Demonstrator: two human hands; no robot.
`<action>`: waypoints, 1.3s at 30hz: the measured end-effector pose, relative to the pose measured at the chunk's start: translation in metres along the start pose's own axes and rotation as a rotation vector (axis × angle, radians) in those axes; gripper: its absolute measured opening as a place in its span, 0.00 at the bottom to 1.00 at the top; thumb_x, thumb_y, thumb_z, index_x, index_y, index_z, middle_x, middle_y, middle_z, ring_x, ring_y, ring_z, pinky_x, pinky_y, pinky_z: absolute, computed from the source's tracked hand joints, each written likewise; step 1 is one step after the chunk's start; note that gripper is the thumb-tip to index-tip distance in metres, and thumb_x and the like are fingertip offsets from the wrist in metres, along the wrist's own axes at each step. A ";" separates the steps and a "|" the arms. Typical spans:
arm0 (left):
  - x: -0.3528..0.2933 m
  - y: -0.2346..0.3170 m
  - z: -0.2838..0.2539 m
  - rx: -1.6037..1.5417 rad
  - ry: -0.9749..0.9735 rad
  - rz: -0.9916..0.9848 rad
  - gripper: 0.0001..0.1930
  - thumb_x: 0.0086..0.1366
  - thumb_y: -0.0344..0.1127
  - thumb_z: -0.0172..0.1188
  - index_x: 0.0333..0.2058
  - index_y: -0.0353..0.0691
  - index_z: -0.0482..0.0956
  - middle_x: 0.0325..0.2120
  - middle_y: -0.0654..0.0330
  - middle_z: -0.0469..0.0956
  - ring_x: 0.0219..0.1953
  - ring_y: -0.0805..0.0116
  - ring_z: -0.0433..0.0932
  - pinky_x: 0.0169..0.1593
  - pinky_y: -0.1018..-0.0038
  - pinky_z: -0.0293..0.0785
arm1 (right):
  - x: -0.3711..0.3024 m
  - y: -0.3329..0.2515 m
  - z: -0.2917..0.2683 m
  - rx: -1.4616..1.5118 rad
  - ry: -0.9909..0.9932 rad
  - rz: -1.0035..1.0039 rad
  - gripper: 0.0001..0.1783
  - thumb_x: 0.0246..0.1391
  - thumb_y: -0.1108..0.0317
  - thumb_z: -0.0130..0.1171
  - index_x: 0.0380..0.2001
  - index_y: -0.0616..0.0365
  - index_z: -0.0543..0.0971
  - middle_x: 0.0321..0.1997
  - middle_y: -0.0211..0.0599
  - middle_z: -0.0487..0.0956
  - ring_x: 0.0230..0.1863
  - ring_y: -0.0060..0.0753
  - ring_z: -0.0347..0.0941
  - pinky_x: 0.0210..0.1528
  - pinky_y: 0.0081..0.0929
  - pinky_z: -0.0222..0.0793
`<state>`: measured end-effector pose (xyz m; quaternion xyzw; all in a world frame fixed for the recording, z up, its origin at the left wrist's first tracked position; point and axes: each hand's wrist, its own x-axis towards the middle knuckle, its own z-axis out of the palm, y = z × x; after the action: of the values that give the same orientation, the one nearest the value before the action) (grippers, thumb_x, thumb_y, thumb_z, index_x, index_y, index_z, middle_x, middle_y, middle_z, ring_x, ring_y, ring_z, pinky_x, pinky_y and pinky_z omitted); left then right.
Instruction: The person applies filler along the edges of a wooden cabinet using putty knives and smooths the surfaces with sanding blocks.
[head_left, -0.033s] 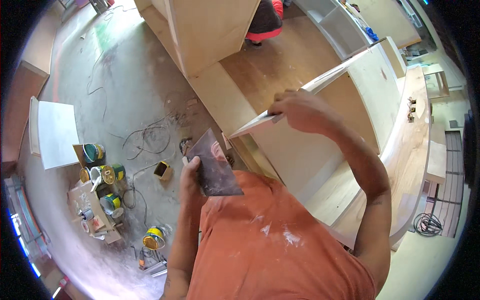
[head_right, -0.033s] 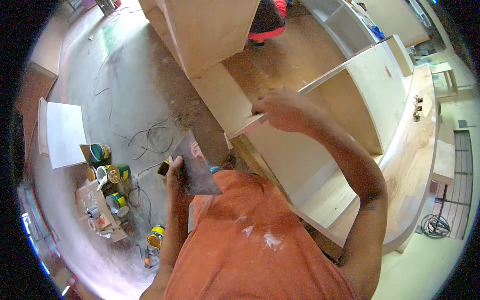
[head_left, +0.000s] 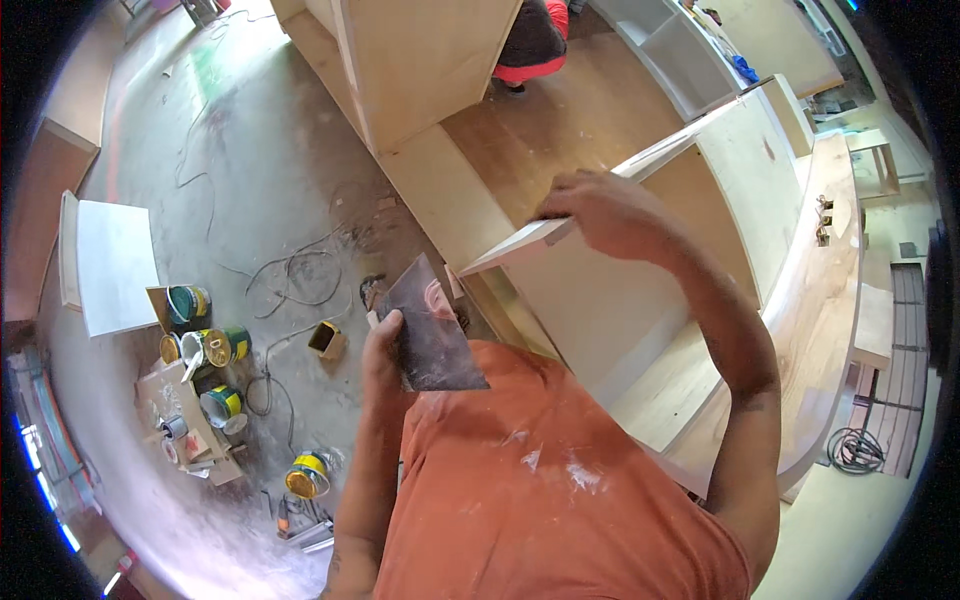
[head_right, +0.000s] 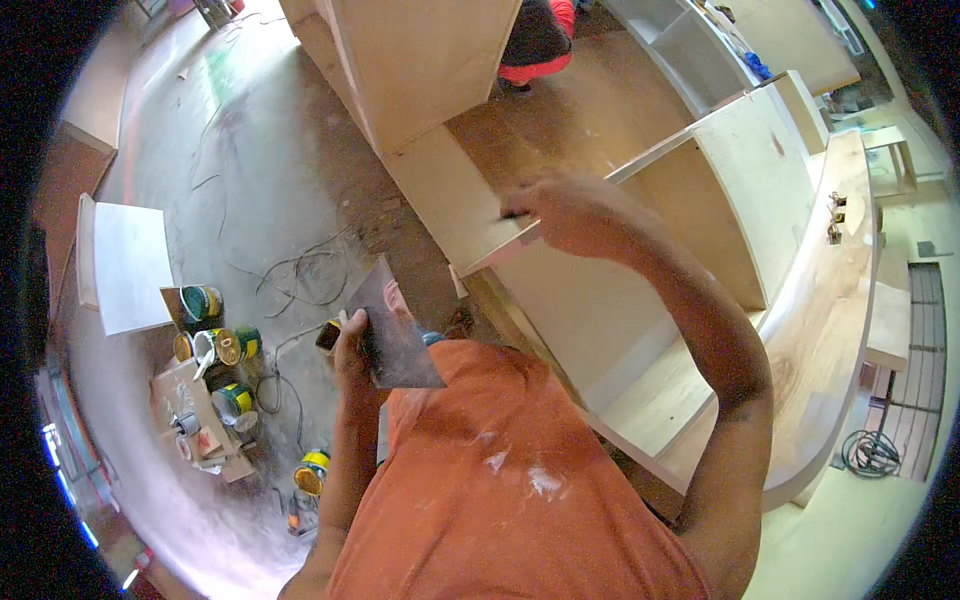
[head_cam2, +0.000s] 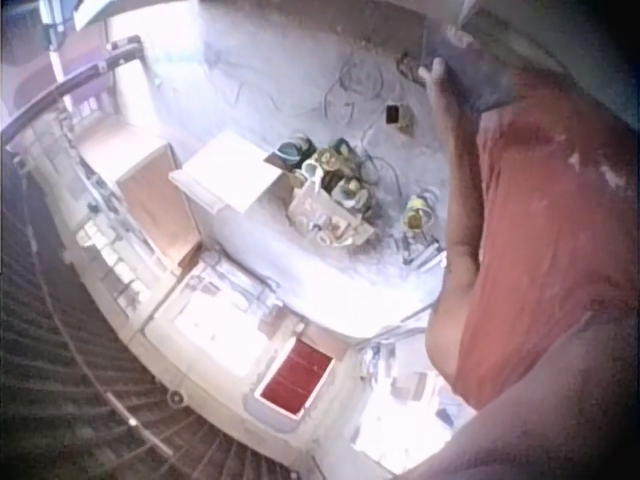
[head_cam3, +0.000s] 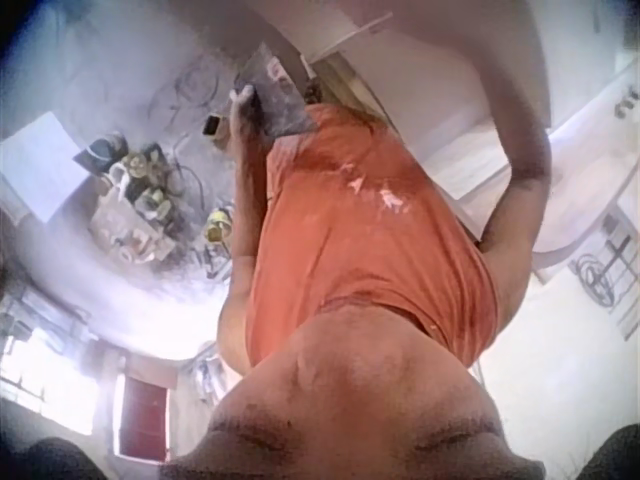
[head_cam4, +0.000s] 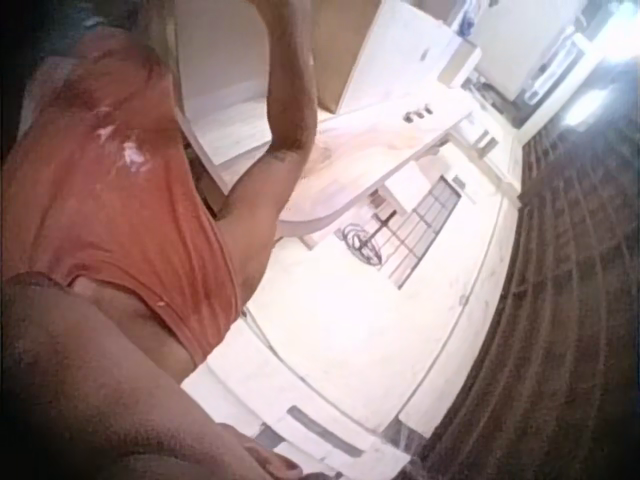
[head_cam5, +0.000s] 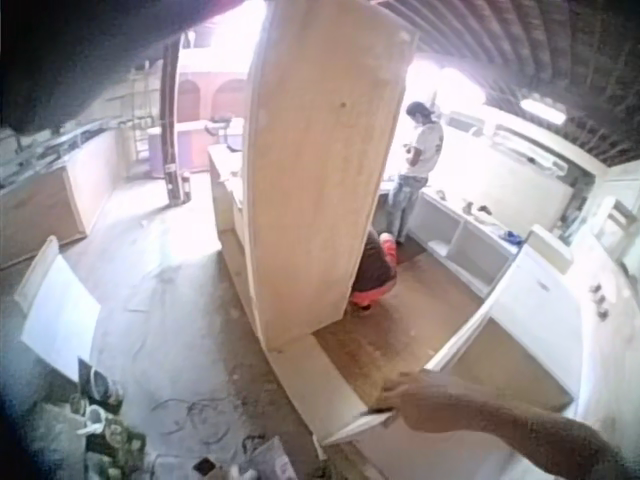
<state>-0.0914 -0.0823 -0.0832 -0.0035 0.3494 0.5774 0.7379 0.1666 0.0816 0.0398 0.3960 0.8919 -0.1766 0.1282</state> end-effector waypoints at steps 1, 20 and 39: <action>0.000 0.000 0.004 -0.033 -0.040 -0.033 0.15 0.62 0.38 0.51 0.44 0.35 0.71 0.36 0.57 0.77 0.37 0.64 0.78 0.44 0.68 0.76 | -0.002 0.002 -0.007 0.181 0.126 -0.020 0.20 0.44 0.79 0.50 0.42 0.54 0.79 0.44 0.37 0.76 0.52 0.41 0.69 0.54 0.35 0.63; -0.027 0.039 -0.005 -0.083 -0.167 0.077 0.24 0.64 0.45 0.52 0.53 0.35 0.67 0.36 0.60 0.77 0.33 0.70 0.78 0.35 0.74 0.77 | -0.070 -0.022 0.048 0.974 -0.024 0.439 0.25 0.57 0.52 0.55 0.46 0.63 0.71 0.24 0.35 0.75 0.20 0.23 0.70 0.20 0.23 0.66; 0.007 0.046 0.014 0.010 -0.027 0.179 0.17 0.66 0.42 0.49 0.47 0.38 0.71 0.39 0.60 0.78 0.40 0.67 0.78 0.45 0.72 0.74 | -0.049 -0.098 0.146 0.039 0.606 0.488 0.31 0.47 0.61 0.59 0.57 0.46 0.65 0.56 0.44 0.62 0.59 0.50 0.56 0.56 0.50 0.57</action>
<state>-0.1233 -0.0553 -0.0573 0.0392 0.3413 0.6394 0.6878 0.1381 -0.0729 -0.0538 0.6330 0.7655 -0.0330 -0.1106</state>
